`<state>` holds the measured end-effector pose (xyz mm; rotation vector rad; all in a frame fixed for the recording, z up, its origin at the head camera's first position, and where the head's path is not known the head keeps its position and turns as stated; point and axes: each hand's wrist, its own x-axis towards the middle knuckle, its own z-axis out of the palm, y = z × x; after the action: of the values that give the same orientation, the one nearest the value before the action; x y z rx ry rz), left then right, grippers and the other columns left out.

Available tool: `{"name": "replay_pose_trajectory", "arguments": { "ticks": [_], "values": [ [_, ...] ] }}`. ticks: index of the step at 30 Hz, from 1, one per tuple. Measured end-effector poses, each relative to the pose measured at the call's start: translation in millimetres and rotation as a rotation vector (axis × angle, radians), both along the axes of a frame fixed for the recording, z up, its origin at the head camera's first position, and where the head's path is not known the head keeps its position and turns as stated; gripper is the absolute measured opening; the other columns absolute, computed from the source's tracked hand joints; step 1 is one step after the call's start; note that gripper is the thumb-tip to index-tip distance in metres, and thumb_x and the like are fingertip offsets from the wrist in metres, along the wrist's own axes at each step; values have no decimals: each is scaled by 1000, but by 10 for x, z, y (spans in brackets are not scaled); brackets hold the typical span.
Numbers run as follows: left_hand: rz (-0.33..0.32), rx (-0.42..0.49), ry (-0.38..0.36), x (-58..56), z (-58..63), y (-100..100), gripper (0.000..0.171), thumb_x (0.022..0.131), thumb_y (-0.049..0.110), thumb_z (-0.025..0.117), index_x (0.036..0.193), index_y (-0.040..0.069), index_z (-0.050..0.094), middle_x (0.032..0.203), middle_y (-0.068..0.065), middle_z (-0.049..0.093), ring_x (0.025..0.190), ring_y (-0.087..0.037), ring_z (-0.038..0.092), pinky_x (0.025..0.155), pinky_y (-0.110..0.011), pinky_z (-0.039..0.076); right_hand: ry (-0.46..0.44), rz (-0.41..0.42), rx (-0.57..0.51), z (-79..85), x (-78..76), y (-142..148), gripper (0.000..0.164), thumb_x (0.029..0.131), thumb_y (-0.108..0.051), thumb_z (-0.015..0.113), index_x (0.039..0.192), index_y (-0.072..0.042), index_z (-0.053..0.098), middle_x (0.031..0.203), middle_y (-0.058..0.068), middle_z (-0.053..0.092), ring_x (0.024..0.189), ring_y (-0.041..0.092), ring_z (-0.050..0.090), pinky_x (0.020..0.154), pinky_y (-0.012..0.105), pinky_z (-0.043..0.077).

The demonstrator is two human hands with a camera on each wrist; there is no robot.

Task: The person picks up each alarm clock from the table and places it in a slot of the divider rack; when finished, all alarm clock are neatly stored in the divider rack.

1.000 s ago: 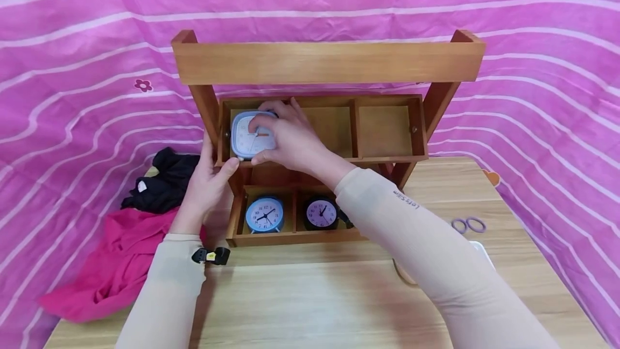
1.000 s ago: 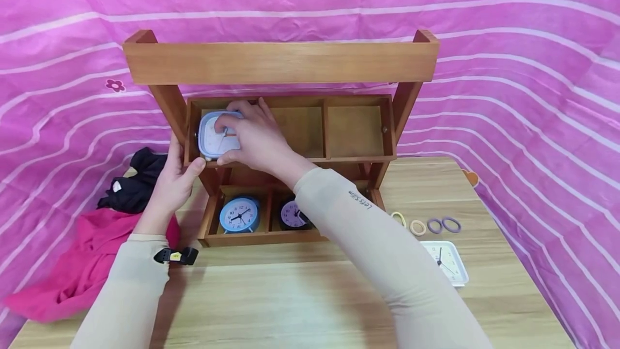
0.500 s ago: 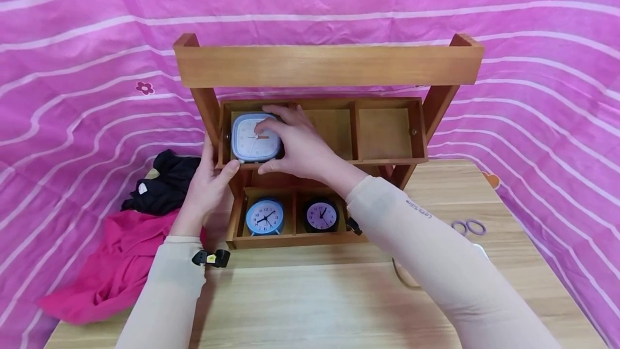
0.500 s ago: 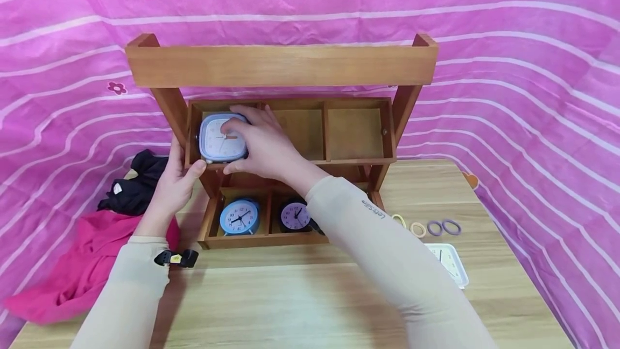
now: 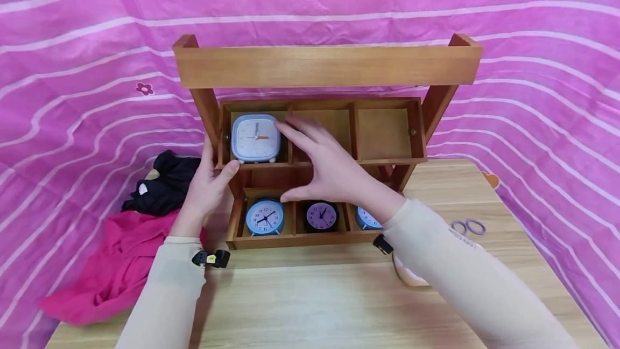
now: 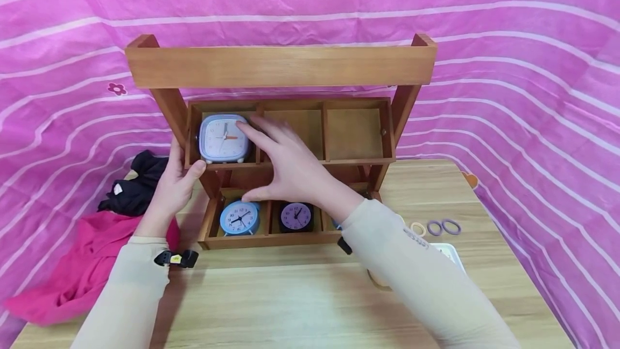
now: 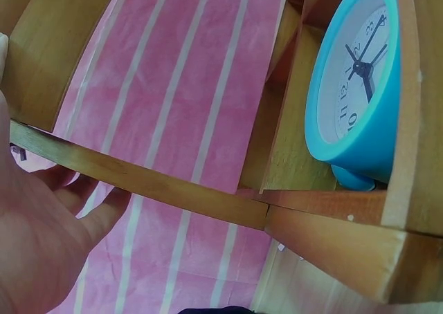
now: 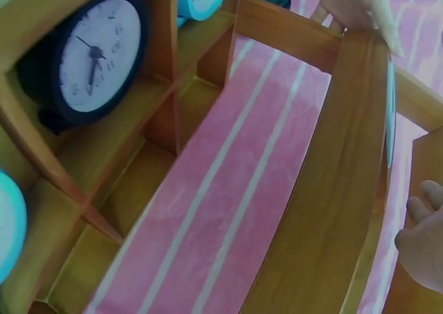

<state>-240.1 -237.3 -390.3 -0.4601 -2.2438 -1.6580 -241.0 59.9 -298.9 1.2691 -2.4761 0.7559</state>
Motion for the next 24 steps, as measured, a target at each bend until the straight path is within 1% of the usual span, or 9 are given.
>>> {"name": "replay_pose_trajectory", "arguments": {
  "ticks": [3, 7, 10, 15, 20, 21, 22, 23, 24],
  "values": [
    [0, -2, -7, -8, -14, -4, 90, 105, 15, 63, 167, 44, 6, 171, 3, 24, 152, -30, 32, 119, -63, 32, -33, 6, -8, -68, 108, 103, 125, 69, -61, 92, 168, -26, 24, 172, 5, 22, 158, 25, 20, 124, 51, 30],
    [31, -36, -14, 23, -5, -41, 90, 104, 18, 64, 167, 44, 6, 171, 0, 25, 151, -33, 34, 118, -66, 31, -69, 24, -6, -164, 255, 225, 128, 68, -63, 92, 168, -28, 21, 174, 1, 18, 158, 24, 18, 121, 55, 33],
    [41, -53, -9, 30, 11, -66, 90, 104, 18, 65, 167, 44, 5, 171, -1, 25, 150, -34, 35, 117, -67, 32, -81, 13, -1, -235, 370, 332, 128, 67, -65, 91, 168, -27, 21, 174, 2, 18, 159, 26, 18, 120, 57, 35],
    [25, -50, 9, 1, 23, -60, 90, 104, 17, 65, 167, 43, 6, 171, 2, 25, 151, -32, 35, 117, -66, 32, -89, -50, -2, -380, 567, 588, 127, 66, -58, 95, 167, -24, 27, 172, 8, 23, 158, 31, 21, 118, 59, 37],
    [-2, -33, 11, -23, 0, -34, 91, 103, 15, 65, 167, 42, 7, 171, 4, 23, 152, -31, 32, 117, -67, 32, -136, -159, 34, -616, 803, 937, 124, 65, -54, 98, 166, -27, 31, 172, 2, 23, 157, 31, 22, 115, 61, 40],
    [-3, -34, 13, -26, -2, -30, 91, 103, 15, 65, 167, 42, 7, 171, 5, 23, 153, -30, 31, 117, -67, 31, -147, -183, 41, -665, 845, 1011, 122, 65, -54, 98, 165, -27, 33, 171, 2, 26, 156, 30, 25, 114, 61, 41],
    [-1, -36, 13, -25, -1, -27, 91, 103, 16, 66, 167, 42, 7, 171, 5, 24, 152, -30, 32, 117, -67, 32, -162, -209, 50, -710, 885, 1085, 118, 65, -54, 98, 163, -28, 36, 169, 1, 29, 148, 27, 40, 109, 56, 47],
    [2, -38, 17, -26, 0, -24, 91, 103, 16, 66, 167, 43, 7, 171, 4, 24, 152, -30, 33, 117, -66, 32, -176, -235, 55, -754, 923, 1160, 113, 66, -54, 97, 161, -28, 41, 166, 1, 34, 139, 24, 49, 106, 54, 50],
    [4, -39, 19, -24, 3, -23, 91, 103, 16, 66, 167, 42, 8, 171, 4, 25, 151, -30, 34, 117, -66, 32, -184, -259, 63, -798, 955, 1237, 107, 67, -54, 97, 158, -28, 46, 162, 1, 39, 133, 22, 53, 102, 52, 53]
  ]
}}
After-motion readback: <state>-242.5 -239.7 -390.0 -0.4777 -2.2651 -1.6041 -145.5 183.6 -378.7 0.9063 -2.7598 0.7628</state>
